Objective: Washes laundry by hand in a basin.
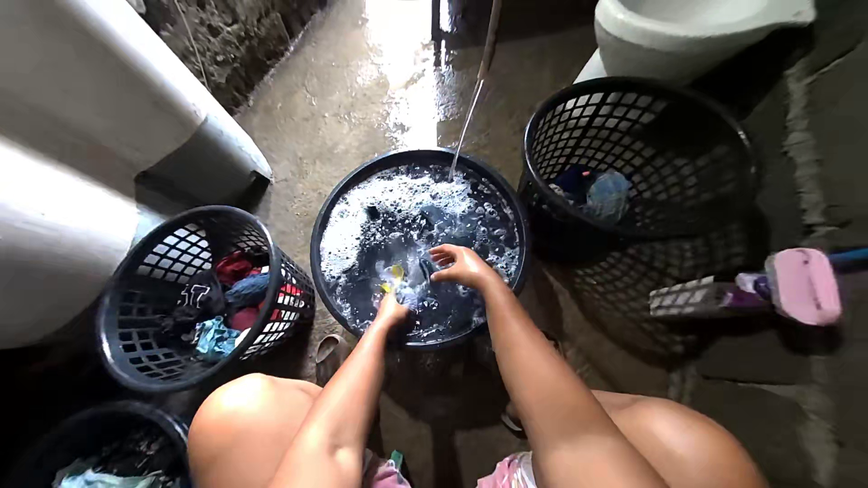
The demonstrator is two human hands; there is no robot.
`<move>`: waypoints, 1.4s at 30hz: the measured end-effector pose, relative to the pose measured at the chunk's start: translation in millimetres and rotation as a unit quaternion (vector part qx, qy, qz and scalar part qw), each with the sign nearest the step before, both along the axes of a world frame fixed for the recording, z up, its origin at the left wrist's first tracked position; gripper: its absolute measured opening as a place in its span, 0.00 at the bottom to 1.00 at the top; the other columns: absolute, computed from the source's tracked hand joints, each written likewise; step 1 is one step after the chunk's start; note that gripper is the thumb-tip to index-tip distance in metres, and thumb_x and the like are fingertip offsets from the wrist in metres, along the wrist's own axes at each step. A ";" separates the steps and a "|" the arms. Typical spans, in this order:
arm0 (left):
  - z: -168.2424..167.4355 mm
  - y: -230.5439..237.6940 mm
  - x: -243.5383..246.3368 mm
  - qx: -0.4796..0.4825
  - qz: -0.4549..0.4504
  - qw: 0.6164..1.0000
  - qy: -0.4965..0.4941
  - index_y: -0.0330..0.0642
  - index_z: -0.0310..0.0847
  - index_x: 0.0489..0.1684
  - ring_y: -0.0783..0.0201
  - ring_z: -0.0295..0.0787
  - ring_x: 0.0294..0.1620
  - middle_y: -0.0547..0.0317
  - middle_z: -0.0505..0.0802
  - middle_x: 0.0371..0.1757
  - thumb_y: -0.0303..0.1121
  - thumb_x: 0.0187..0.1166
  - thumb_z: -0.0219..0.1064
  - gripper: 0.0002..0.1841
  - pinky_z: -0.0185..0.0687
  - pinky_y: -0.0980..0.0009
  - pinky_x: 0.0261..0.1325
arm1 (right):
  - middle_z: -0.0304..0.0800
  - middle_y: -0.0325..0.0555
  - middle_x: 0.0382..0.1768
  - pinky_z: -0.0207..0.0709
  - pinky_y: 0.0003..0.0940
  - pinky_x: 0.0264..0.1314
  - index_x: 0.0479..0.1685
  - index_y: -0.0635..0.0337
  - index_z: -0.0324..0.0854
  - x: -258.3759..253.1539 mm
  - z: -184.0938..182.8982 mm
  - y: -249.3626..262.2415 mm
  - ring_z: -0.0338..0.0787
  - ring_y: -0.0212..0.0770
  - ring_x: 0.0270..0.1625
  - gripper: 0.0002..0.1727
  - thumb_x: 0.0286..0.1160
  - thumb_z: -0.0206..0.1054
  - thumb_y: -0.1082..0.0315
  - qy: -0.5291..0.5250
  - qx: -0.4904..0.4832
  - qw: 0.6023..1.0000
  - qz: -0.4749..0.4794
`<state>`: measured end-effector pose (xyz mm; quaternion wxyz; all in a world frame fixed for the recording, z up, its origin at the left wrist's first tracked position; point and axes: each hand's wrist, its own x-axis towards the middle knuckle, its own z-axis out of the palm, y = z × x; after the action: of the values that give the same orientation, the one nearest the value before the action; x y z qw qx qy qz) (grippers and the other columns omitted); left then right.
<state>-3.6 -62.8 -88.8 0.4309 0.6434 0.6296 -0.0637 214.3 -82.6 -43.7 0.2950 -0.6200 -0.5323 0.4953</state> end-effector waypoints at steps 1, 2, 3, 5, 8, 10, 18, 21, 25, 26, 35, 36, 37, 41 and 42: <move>11.7 3.6 2.2 0.004 0.012 0.999 -0.040 0.29 0.66 0.81 0.41 0.78 0.78 0.31 0.81 0.75 0.32 0.78 0.70 0.32 0.71 0.44 0.81 | 0.85 0.54 0.73 0.78 0.57 0.74 0.79 0.58 0.77 -5.0 -2.9 -0.7 0.85 0.54 0.72 0.42 0.56 0.87 0.71 0.009 0.017 1.000 0.025; 31.5 6.6 6.4 0.010 0.032 0.995 -0.091 0.28 0.70 0.79 0.42 0.81 0.74 0.32 0.84 0.72 0.28 0.77 0.70 0.29 0.74 0.45 0.78 | 0.81 0.53 0.78 0.75 0.59 0.77 0.83 0.55 0.73 -10.7 -4.6 -1.2 0.81 0.55 0.77 0.48 0.52 0.89 0.72 0.020 0.023 0.998 0.050; 57.1 8.3 10.8 0.015 0.052 0.987 -0.153 0.28 0.72 0.76 0.44 0.84 0.69 0.33 0.86 0.68 0.25 0.76 0.70 0.28 0.78 0.46 0.73 | 0.76 0.52 0.82 0.72 0.60 0.81 0.88 0.52 0.67 -16.4 -6.0 -1.4 0.77 0.55 0.81 0.55 0.48 0.90 0.72 0.026 0.024 0.997 0.073; 114.3 6.6 12.6 0.028 0.081 0.951 -0.296 0.33 0.74 0.74 0.55 0.88 0.58 0.44 0.89 0.62 0.21 0.75 0.65 0.25 0.85 0.54 0.64 | 0.76 0.58 0.81 0.69 0.58 0.84 0.92 0.54 0.59 -28.6 -9.9 -3.5 0.76 0.55 0.82 0.62 0.45 0.90 0.73 0.040 0.031 0.996 0.077; 186.7 -4.2 3.3 0.029 0.227 0.833 -0.505 0.43 0.76 0.55 0.65 0.89 0.45 0.58 0.90 0.47 0.28 0.77 0.50 0.13 0.87 0.61 0.52 | 0.86 0.62 0.68 0.78 0.51 0.77 0.83 0.65 0.66 -49.9 4.9 -6.0 0.87 0.51 0.69 0.46 0.60 0.84 0.70 0.073 0.105 0.990 -0.052; 206.8 -5.9 -5.3 0.006 0.341 0.756 -0.558 0.48 0.76 0.56 0.61 0.89 0.49 0.58 0.91 0.48 0.49 0.87 0.42 0.21 0.87 0.55 0.54 | 0.90 0.62 0.56 0.86 0.55 0.58 0.71 0.67 0.76 -63.2 25.9 2.0 0.92 0.53 0.54 0.31 0.64 0.79 0.73 0.127 0.179 0.960 -0.174; 168.2 6.9 -9.0 -0.157 0.415 0.718 -0.537 0.47 0.78 0.61 0.48 0.91 0.45 0.46 0.92 0.46 0.75 0.81 0.32 0.43 0.89 0.46 0.46 | 0.90 0.47 0.49 0.88 0.44 0.51 0.61 0.60 0.78 -120.3 105.6 6.6 0.91 0.39 0.50 0.26 0.58 0.74 0.75 0.346 0.270 0.881 -0.179; 178.6 28.6 -6.2 -0.059 0.437 0.695 -0.568 0.47 0.75 0.68 0.53 0.91 0.49 0.49 0.91 0.51 0.63 0.88 0.49 0.30 0.89 0.53 0.49 | 0.89 0.47 0.55 0.88 0.41 0.58 0.70 0.60 0.72 -99.6 83.9 10.5 0.90 0.37 0.56 0.32 0.60 0.73 0.76 0.345 0.250 0.890 -0.163; 174.3 44.4 -3.4 0.137 0.313 0.776 -0.531 0.54 0.62 0.87 0.58 0.90 0.45 0.49 0.90 0.56 0.38 0.85 0.68 0.30 0.89 0.57 0.47 | 0.77 0.58 0.75 0.89 0.46 0.62 0.95 0.58 0.33 -58.6 51.1 4.5 0.90 0.49 0.65 0.65 0.57 0.81 0.65 0.338 0.006 0.941 0.022; 170.1 44.1 -1.4 0.167 0.256 0.791 -0.529 0.51 0.66 0.84 0.61 0.90 0.40 0.50 0.91 0.52 0.34 0.83 0.70 0.30 0.90 0.61 0.44 | 0.76 0.60 0.76 0.90 0.55 0.59 0.95 0.54 0.29 -61.6 43.0 -0.3 0.89 0.57 0.67 0.65 0.64 0.79 0.54 0.415 -0.022 0.909 0.035; 157.6 32.4 2.6 0.201 0.064 0.859 -0.467 0.36 0.86 0.56 0.67 0.88 0.56 0.57 0.91 0.58 0.37 0.86 0.64 0.14 0.86 0.63 0.60 | 0.90 0.48 0.36 0.88 0.41 0.43 0.55 0.60 0.78 -87.2 75.9 25.6 0.91 0.41 0.37 0.22 0.97 0.40 0.56 0.515 0.004 0.800 -0.308; 155.3 32.4 2.3 0.164 0.133 0.858 -0.469 0.36 0.85 0.56 0.68 0.88 0.39 0.57 0.91 0.43 0.41 0.89 0.61 0.16 0.87 0.64 0.46 | 0.90 0.48 0.35 0.89 0.41 0.41 0.55 0.62 0.78 -88.7 81.9 25.1 0.91 0.40 0.36 0.15 0.94 0.47 0.64 0.461 0.036 0.829 -0.315; 153.3 32.3 1.5 0.127 0.182 0.859 -0.462 0.38 0.83 0.55 0.67 0.85 0.31 0.58 0.88 0.34 0.46 0.91 0.57 0.19 0.85 0.64 0.38 | 0.89 0.47 0.37 0.89 0.40 0.43 0.60 0.63 0.76 -89.9 85.5 23.0 0.91 0.38 0.37 0.12 0.88 0.54 0.69 0.401 0.067 0.862 -0.302; 151.4 30.8 -2.5 0.026 0.269 0.858 -0.438 0.40 0.83 0.48 0.62 0.86 0.31 0.54 0.88 0.33 0.58 0.91 0.48 0.28 0.85 0.60 0.36 | 0.88 0.40 0.30 0.85 0.35 0.36 0.42 0.64 0.85 -99.3 90.3 16.3 0.86 0.30 0.31 0.08 0.64 0.70 0.72 0.179 0.214 0.938 -0.205; 151.0 29.1 -3.1 0.002 0.279 0.855 -0.437 0.40 0.82 0.46 0.61 0.85 0.31 0.55 0.88 0.33 0.58 0.91 0.47 0.29 0.84 0.60 0.35 | 0.87 0.42 0.31 0.84 0.37 0.38 0.36 0.64 0.85 -100.8 90.7 14.4 0.86 0.32 0.32 0.07 0.62 0.71 0.71 0.120 0.253 0.944 -0.173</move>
<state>-6.8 -33.7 62.2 0.6601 0.4029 0.5301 0.3477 113.4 -68.2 47.0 0.5848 -0.5433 -0.4859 0.3560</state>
